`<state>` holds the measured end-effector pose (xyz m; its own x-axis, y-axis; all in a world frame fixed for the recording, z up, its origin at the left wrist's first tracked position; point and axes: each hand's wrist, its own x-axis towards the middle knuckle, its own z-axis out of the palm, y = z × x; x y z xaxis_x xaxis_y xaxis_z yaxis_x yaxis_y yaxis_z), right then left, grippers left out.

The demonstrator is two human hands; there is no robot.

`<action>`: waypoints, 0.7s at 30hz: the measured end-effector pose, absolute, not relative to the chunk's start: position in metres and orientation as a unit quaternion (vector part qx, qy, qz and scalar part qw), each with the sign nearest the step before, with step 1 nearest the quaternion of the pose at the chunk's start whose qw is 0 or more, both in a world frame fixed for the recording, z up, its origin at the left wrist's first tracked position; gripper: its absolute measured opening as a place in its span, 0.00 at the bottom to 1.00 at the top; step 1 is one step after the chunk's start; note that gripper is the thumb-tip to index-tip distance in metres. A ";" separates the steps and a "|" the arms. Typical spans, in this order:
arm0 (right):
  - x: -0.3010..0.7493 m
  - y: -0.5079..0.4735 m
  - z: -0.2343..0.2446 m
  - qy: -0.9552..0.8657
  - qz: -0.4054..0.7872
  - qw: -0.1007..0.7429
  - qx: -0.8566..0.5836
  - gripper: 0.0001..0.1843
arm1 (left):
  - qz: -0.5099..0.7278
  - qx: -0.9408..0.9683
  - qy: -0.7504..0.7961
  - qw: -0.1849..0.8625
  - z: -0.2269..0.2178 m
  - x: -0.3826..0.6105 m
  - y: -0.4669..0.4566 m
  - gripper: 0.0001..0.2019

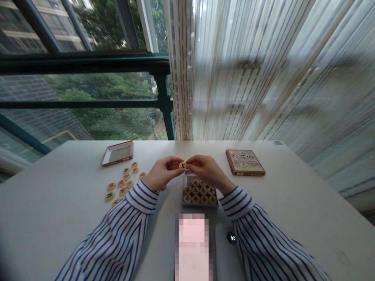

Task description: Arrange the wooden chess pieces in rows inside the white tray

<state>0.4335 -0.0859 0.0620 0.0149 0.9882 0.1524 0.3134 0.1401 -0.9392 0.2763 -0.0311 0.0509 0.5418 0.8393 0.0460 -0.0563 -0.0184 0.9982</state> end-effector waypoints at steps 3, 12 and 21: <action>0.432 -0.086 0.062 -0.599 0.370 0.461 -0.540 0.10 | 0.362 0.589 0.311 0.652 0.048 0.277 -0.029 0.15; 0.430 -0.089 0.064 -0.620 0.351 0.448 -0.541 0.11 | 0.366 0.571 0.320 0.662 0.050 0.276 -0.030 0.14; 0.431 -0.090 0.060 -0.656 0.303 0.425 -0.546 0.11 | 0.367 0.582 0.355 0.633 0.048 0.276 -0.029 0.13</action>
<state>0.4311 -0.0896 0.0604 -0.0428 0.9731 0.2265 0.4587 0.2206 -0.8608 0.2763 -0.0287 0.0485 0.4782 0.8780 -0.0212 -0.0517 0.0522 0.9973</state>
